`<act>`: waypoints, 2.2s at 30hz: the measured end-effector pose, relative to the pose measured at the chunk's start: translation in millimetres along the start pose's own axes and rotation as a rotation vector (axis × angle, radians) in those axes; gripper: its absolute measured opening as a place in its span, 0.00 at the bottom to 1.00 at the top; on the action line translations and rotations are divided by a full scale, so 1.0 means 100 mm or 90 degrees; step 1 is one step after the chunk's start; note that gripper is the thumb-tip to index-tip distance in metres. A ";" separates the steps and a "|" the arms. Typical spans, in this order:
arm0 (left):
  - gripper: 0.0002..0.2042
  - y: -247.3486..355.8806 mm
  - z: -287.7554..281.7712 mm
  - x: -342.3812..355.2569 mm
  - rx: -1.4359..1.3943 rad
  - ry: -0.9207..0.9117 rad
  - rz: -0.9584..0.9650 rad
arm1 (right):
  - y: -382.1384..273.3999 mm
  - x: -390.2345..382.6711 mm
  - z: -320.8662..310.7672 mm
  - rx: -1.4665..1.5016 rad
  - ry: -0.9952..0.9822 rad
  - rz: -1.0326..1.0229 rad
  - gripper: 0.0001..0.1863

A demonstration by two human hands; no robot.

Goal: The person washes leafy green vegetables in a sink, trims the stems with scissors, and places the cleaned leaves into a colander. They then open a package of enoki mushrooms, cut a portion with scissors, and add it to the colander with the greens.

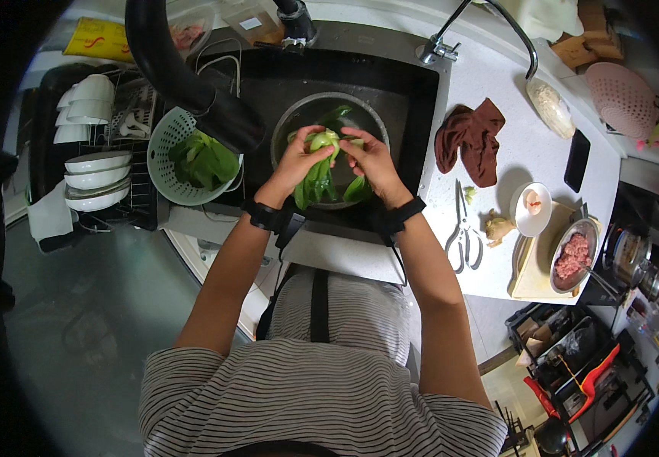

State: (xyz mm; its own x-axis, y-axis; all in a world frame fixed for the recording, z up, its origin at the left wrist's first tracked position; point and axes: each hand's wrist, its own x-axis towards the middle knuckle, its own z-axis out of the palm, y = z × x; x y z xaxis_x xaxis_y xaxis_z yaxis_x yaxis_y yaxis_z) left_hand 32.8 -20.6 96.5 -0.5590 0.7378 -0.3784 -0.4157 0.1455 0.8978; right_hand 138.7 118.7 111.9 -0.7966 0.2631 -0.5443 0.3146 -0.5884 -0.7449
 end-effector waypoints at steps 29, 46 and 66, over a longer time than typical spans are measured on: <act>0.10 0.07 0.00 -0.12 0.444 -0.039 0.073 | 0.05 0.07 -0.01 -0.523 -0.139 -0.127 0.12; 0.14 0.37 -0.05 -0.15 -0.072 -0.123 -0.053 | 0.06 -0.12 0.11 0.043 0.013 -0.041 0.12; 0.19 0.40 0.11 -0.19 0.012 -0.124 -0.205 | 0.10 -0.15 0.22 -0.092 0.005 -0.145 0.09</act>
State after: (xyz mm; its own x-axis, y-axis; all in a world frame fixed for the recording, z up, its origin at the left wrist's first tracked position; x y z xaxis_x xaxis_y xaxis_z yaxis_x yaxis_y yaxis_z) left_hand 34.5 -22.0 142.4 -0.2545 0.7635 -0.5935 -0.5339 0.4008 0.7445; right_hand 142.4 92.5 121.2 -0.8516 0.3824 -0.3586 0.1982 -0.3984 -0.8955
